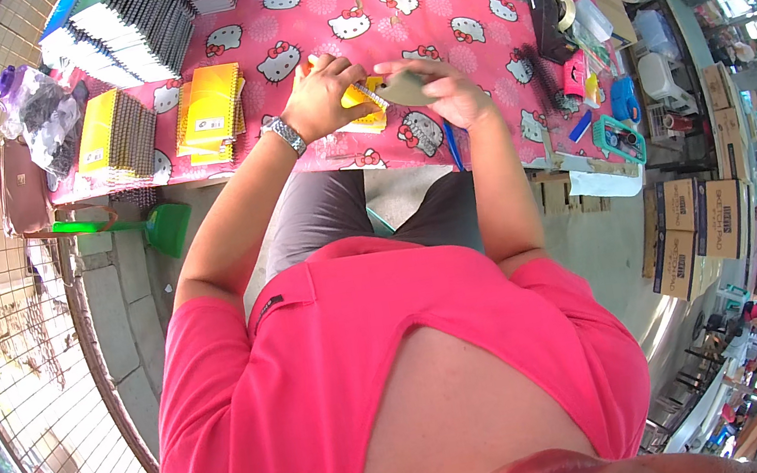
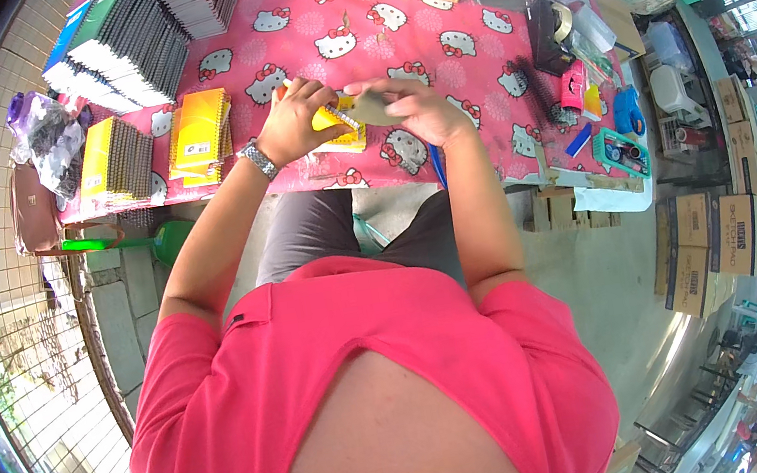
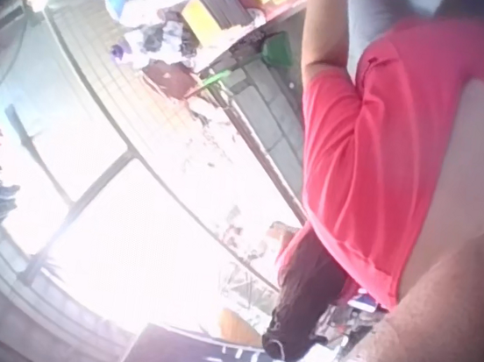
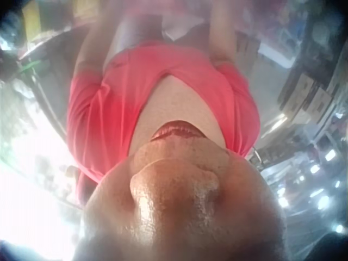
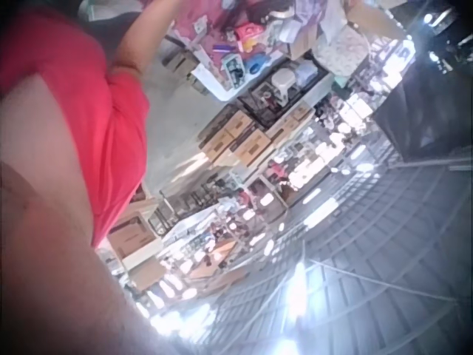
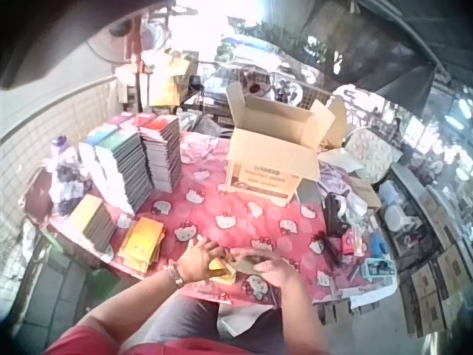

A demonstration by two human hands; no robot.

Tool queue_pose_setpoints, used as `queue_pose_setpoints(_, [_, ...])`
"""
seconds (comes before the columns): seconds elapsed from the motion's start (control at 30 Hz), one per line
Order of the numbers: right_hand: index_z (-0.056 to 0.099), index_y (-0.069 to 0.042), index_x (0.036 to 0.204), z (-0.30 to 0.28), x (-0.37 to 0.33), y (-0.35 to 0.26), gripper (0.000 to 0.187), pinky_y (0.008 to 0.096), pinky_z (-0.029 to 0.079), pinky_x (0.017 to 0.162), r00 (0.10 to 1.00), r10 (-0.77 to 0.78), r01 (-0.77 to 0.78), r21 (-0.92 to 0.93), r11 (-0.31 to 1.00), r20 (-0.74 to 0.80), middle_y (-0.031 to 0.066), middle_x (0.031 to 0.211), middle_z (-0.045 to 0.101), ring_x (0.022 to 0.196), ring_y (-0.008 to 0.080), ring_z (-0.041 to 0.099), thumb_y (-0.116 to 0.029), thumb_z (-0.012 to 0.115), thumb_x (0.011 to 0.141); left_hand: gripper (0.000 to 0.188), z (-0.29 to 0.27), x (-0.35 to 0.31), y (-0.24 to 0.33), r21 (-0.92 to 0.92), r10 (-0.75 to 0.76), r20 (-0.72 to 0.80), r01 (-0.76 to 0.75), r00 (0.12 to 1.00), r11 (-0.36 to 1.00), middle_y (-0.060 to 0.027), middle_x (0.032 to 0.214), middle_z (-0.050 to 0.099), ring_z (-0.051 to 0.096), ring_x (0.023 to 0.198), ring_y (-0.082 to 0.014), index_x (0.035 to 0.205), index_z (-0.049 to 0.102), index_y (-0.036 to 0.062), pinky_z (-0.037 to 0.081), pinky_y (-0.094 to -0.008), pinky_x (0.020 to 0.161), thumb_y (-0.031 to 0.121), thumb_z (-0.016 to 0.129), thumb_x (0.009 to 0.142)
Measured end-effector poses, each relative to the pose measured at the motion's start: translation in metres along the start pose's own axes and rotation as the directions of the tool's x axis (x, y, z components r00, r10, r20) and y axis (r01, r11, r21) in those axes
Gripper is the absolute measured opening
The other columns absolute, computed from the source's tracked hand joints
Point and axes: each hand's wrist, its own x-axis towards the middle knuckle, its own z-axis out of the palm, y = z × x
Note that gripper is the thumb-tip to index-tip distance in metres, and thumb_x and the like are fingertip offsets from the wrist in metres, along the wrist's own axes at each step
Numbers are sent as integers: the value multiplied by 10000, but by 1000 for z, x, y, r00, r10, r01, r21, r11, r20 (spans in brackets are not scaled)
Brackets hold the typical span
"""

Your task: The person assembles small yellow notepads by hand, inserting a metal wire through the top holes and using blue pliers to secure it.

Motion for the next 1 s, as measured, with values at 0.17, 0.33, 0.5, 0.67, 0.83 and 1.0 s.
queue_pose_setpoints(0.17, [620,-9,1198,1,7,-2,427,326,414,1029,995,50,-66,-197,978,-86,100,1274,594,1186,183,544,-115,619,784,414,1,0,-3,-18,11,-33,-12,999,1000,-29,1066,612,538,1050,-249,1007,633,140,388,-442,880,364,800,700])
queue_pose_setpoints(0.33, [622,-14,1204,1,19,-4,454,330,397,1043,998,58,-62,-265,962,-21,94,1290,588,1189,183,543,-158,643,774,383,-6,0,-18,-127,-34,-81,23,996,992,-80,1006,580,554,1009,-287,989,626,98,421,-424,938,282,806,706])
queue_pose_setpoints(0.5, [623,-17,1207,-3,38,-3,478,329,372,1055,963,202,-270,-663,698,-179,86,1247,614,1178,180,543,-188,640,760,364,-12,8,-40,-120,-4,-38,-1,999,993,-93,994,591,584,982,-288,965,618,71,464,-405,883,284,800,733])
queue_pose_setpoints(0.67, [623,-43,1233,-8,45,3,514,345,391,1036,980,190,-199,-417,887,-63,73,1209,638,1167,194,563,-218,711,758,378,-5,6,-59,-351,-18,19,24,1000,936,-128,1012,625,624,964,-322,1013,607,48,502,-395,854,267,785,761])
queue_pose_setpoints(0.83, [597,-65,1242,-60,14,32,606,428,423,1006,887,-289,-392,-918,-59,-360,177,1259,570,1185,356,529,-358,777,743,257,-6,13,-52,-475,-113,60,128,992,871,-71,918,655,651,855,-173,1004,608,18,520,-308,766,108,749,809])
queue_pose_setpoints(1.0, [560,-52,1256,-64,-65,68,631,502,379,1044,701,-620,-410,-910,55,-354,208,1346,490,1238,427,459,-418,752,779,219,1,-3,-50,-663,-306,-17,218,952,716,-42,842,653,649,746,-100,1065,617,11,528,-253,668,106,692,883])
